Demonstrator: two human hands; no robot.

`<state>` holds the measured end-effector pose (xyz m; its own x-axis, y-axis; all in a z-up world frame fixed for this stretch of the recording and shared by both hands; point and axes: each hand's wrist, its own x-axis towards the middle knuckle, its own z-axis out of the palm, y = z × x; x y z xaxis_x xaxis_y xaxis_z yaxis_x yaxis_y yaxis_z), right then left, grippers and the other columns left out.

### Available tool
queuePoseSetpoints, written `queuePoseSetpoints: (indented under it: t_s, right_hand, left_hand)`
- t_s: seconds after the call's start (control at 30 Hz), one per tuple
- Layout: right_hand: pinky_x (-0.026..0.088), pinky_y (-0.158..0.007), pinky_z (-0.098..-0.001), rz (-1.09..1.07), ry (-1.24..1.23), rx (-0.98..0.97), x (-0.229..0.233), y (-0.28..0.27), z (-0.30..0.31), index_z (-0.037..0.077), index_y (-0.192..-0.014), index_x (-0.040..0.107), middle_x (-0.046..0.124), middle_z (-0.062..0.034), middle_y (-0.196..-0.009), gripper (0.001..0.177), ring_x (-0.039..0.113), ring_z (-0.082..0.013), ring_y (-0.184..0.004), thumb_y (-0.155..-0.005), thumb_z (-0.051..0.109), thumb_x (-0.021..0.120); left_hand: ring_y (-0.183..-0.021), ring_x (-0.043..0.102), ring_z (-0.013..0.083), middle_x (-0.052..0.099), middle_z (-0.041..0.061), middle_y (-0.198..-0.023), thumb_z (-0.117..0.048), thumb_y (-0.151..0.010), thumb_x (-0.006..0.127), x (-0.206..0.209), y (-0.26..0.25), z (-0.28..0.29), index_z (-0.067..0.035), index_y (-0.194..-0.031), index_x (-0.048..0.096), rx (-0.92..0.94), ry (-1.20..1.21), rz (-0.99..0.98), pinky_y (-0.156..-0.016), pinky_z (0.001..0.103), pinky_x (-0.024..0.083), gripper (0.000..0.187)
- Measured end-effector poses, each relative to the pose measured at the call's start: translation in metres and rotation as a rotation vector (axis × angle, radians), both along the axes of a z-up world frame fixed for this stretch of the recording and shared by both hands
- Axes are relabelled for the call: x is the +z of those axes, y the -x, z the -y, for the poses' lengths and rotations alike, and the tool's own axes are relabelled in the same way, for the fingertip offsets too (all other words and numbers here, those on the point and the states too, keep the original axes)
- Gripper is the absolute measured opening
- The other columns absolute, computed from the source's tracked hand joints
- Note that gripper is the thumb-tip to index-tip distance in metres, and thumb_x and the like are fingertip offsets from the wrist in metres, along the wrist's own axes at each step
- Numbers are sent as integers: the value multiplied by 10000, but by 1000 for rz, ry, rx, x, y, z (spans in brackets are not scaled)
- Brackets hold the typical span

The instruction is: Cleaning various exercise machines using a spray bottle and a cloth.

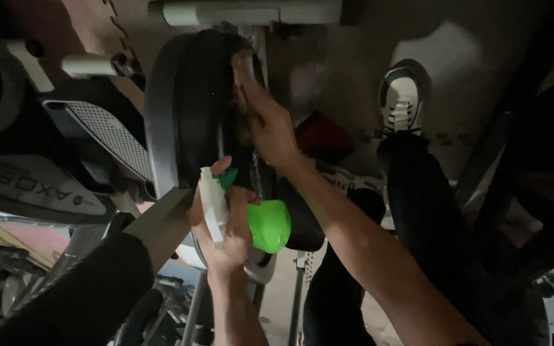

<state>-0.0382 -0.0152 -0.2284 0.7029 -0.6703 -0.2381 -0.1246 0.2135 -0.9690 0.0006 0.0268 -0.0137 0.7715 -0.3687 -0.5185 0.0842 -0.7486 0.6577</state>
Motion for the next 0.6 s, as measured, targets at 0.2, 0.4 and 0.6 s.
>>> queuePoseSetpoints:
  t_s: [0.2, 0.4, 0.6]
  right_hand:
    - [561, -954, -408, -336, 27, 62, -92, 11, -17, 26, -1458, 575, 672, -253, -1323, 579, 688, -372, -1136, -894, -98, 535]
    - [583, -771, -479, -776, -166, 587, -121, 52, -19, -41, -1170, 697, 733, -259, -1062, 279, 719, -369, -911, -1011, 178, 631]
    - [574, -727, -466, -760, 35, 572, -152, 33, -17, 26, -1242, 674, 706, -239, -1061, 371, 697, -379, -885, -917, 204, 658]
  left_hand:
    - [-641, 663, 119, 731, 86, -735, -72, -932, 555, -5, -5, -3, 59, -1347, 592, 34, -59, -34, -595, 278, 504, 437]
    - [-688, 629, 131, 723, 100, -772, -66, -955, 565, -10, -3, -12, 78, -1377, 585, 69, 46, -59, -640, 286, 488, 446]
    - [-720, 699, 127, 719, 94, -786, -61, -955, 557, -8, -5, -12, 76, -1358, 581, 120, 89, -112, -643, 288, 548, 426]
